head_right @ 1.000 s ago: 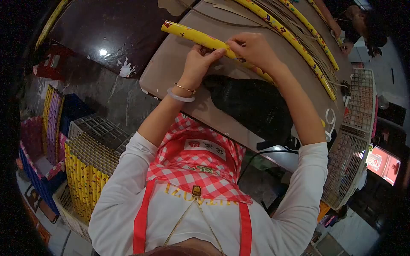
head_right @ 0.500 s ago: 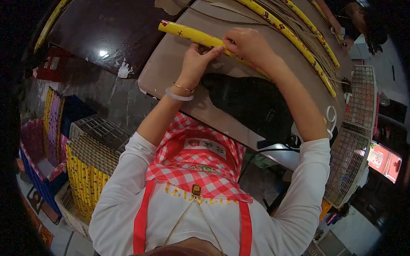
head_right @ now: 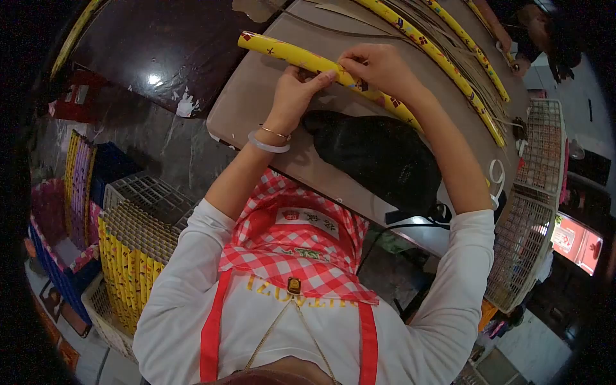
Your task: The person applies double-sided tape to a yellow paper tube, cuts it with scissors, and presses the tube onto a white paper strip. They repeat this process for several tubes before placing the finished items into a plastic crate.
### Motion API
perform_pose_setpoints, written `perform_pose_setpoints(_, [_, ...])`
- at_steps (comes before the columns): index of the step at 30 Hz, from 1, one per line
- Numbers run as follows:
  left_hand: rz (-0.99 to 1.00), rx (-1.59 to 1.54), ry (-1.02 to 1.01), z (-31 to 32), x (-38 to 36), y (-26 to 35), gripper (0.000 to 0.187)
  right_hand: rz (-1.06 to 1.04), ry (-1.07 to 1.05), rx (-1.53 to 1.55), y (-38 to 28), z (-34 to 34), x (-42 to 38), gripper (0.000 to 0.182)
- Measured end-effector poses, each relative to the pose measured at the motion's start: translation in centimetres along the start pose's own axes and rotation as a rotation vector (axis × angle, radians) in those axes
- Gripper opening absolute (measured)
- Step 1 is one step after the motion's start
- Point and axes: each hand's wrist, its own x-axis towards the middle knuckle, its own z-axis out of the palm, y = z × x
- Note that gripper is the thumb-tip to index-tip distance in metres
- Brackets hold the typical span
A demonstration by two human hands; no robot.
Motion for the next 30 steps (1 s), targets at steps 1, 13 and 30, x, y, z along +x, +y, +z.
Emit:
perform_pose_setpoints(1, [0.002, -0.007, 0.014, 0.0, 0.0, -0.1, 0.039, 0.0, 0.002, 0.001, -0.1, 0.0, -0.1, 0.018])
perform_pose_setpoints(13, [0.002, -0.087, -0.009, -0.2, -0.1, -0.1, 0.033, -0.417, 0.169, -0.432, 0.0, 1.9, -3.3, 0.021])
perform_pose_setpoints(30, [-0.057, 0.005, -0.008, 0.0, -0.3, 0.9, 0.026, -0.175, 0.22, 0.092, -1.0, 2.8, -5.9, 0.014])
